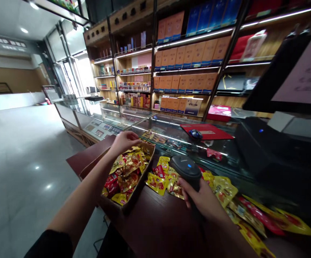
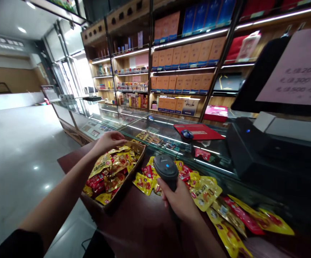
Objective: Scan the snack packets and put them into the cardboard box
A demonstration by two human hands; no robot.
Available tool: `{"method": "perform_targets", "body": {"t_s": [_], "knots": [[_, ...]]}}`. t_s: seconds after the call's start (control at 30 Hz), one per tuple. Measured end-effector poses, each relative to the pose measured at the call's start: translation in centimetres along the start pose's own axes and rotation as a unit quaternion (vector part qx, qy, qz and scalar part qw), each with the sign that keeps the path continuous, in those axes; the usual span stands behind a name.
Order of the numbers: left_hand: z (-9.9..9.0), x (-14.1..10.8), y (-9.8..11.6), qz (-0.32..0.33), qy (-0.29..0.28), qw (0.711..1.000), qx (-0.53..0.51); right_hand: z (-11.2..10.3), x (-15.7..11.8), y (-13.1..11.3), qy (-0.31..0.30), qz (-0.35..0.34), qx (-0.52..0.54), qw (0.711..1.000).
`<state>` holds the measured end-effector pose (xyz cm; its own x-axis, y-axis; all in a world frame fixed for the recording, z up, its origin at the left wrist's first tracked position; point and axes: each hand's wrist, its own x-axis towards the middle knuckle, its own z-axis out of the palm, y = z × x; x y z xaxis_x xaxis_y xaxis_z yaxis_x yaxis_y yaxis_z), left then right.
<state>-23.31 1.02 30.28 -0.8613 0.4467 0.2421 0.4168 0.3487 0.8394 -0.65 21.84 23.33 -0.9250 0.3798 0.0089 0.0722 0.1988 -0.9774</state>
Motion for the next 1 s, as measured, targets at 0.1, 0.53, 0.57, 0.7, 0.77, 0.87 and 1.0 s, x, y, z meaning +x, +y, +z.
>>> {"method": "perform_targets", "body": {"t_s": [0.1,0.53,0.57,0.7,0.77,0.87,1.0], "knots": [[5.4,1.1,-0.2,0.032,-0.068,0.996,0.038,-0.3,0.5,0.5,0.004,0.003,0.007,1.0],[20.3,4.8,-6.1,0.0,-0.207,0.907,0.367,-1.7,1.7,1.4,0.029,0.058,0.051,0.997],[20.4,5.0,-6.6,-0.007,-0.223,0.903,0.368,-1.7,1.7,1.5,0.032,0.064,0.053,0.996],[20.4,5.7,-7.8,0.001,-0.242,0.904,0.352,-1.4,1.8,1.8,0.027,0.068,0.058,0.996],[20.4,5.8,-7.9,0.0,-0.243,0.909,0.34,-1.1,1.9,2.0,0.027,0.07,0.053,0.996],[20.2,5.8,-7.7,-0.016,-0.244,0.915,0.32,-0.7,1.9,2.4,0.023,0.074,0.043,0.996],[20.4,5.6,-7.2,-0.052,-0.202,0.93,0.304,-0.4,2.0,3.0,0.006,0.076,0.04,0.996]]}}
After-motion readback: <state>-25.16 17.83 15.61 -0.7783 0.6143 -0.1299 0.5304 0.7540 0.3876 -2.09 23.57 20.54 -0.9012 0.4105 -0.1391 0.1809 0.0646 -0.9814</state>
